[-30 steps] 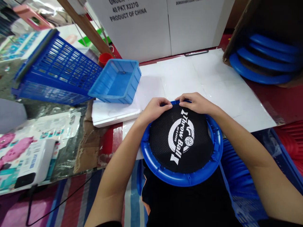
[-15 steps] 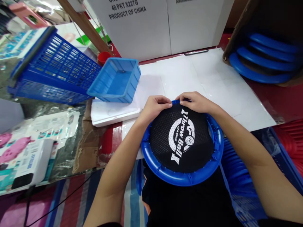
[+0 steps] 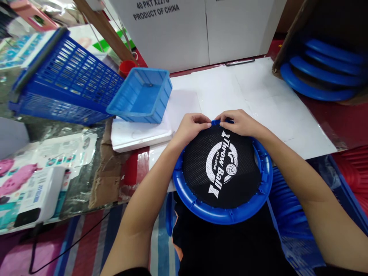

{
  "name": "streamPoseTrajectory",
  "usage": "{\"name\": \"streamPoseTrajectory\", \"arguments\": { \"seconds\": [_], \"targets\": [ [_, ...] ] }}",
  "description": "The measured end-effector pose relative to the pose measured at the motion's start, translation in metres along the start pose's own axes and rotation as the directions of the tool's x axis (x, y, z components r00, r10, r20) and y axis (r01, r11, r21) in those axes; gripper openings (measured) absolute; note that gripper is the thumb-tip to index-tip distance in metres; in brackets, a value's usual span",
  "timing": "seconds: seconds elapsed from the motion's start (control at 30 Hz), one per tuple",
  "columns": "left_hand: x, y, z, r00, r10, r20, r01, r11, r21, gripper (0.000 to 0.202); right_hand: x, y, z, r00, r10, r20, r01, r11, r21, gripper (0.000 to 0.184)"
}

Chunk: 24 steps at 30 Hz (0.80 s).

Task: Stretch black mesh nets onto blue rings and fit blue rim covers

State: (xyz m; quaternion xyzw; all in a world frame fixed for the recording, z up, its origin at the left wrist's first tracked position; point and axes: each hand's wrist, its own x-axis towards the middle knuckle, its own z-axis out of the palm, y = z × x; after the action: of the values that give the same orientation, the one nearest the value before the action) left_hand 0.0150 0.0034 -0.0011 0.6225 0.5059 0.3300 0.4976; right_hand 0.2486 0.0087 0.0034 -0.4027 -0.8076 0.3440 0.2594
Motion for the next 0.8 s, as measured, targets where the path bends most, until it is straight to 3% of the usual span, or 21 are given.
{"name": "streamPoseTrajectory", "arguments": {
  "seconds": [0.4, 0.53, 0.67, 0.8],
  "targets": [
    [0.007, 0.004, 0.005, 0.999, -0.053, -0.003, 0.053, 0.998, -0.016, 0.012, 0.003, 0.003, 0.000, 1.000, 0.008, 0.022, -0.009, 0.998, 0.058, 0.008],
    [0.007, 0.003, 0.006, 1.000, -0.014, 0.010, 0.013, 0.998, 0.065, 0.008, 0.002, 0.004, -0.001, 0.999, -0.008, 0.031, 0.007, 1.000, 0.031, 0.009],
    [0.000, 0.001, 0.005, 0.991, 0.121, 0.049, -0.129, 0.966, 0.222, 0.012, -0.002, 0.001, -0.002, 0.999, -0.036, 0.007, 0.036, 0.999, -0.004, 0.010],
    [-0.011, 0.000, -0.002, 0.922, 0.312, 0.229, -0.382, 0.829, 0.408, 0.024, -0.008, 0.002, -0.007, 0.995, -0.092, 0.036, 0.093, 0.994, -0.048, 0.017]
  ]
}}
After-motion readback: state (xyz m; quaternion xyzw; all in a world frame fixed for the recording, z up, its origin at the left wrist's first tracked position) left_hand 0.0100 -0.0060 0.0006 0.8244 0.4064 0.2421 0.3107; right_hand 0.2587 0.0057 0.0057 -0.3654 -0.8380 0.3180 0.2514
